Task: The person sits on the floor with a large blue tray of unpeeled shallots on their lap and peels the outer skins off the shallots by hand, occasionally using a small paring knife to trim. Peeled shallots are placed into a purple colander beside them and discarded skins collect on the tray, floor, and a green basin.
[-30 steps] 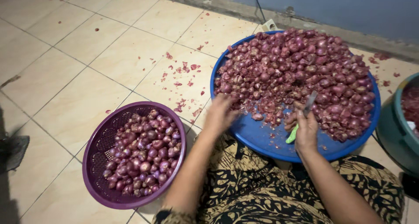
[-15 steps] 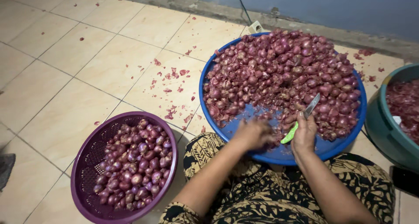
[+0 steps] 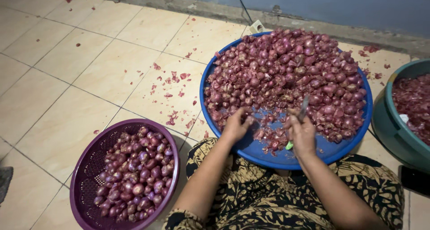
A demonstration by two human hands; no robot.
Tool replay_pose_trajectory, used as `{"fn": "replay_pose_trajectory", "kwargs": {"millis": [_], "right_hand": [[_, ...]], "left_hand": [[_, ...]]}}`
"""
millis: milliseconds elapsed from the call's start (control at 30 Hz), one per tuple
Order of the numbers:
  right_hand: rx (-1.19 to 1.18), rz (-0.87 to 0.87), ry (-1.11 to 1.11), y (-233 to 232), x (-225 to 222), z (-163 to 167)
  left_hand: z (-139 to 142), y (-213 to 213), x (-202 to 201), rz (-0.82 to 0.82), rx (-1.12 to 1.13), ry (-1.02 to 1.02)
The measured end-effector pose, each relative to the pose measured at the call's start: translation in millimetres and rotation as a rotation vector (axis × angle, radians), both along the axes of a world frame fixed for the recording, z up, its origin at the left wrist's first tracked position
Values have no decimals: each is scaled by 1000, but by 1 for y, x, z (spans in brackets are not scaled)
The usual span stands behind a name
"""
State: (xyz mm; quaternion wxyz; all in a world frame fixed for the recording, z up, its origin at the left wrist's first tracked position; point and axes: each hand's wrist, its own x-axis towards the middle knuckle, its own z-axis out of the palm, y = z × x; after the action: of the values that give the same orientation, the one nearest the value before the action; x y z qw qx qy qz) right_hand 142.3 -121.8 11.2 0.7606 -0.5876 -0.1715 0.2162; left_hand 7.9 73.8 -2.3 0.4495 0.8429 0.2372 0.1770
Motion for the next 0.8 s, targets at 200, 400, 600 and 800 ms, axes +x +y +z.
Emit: {"fn": "replay_pose_trajectory", "kwargs": {"millis": [200,400,600,800], "right_hand": [[-113,213,-214,8,-5,-8],[-139,198,-179,14,6,-38],[-226,275,-265,9,4,-28],[-117,390,-276,11,-4,-10]], "left_hand": [[7,-34,10,-135,-1175,-408],[-6,-41,11,-122,-1152,-428],[-28,-41,15,-35,-795,-441],[-36,-40,14,-70,-952,-467]]}}
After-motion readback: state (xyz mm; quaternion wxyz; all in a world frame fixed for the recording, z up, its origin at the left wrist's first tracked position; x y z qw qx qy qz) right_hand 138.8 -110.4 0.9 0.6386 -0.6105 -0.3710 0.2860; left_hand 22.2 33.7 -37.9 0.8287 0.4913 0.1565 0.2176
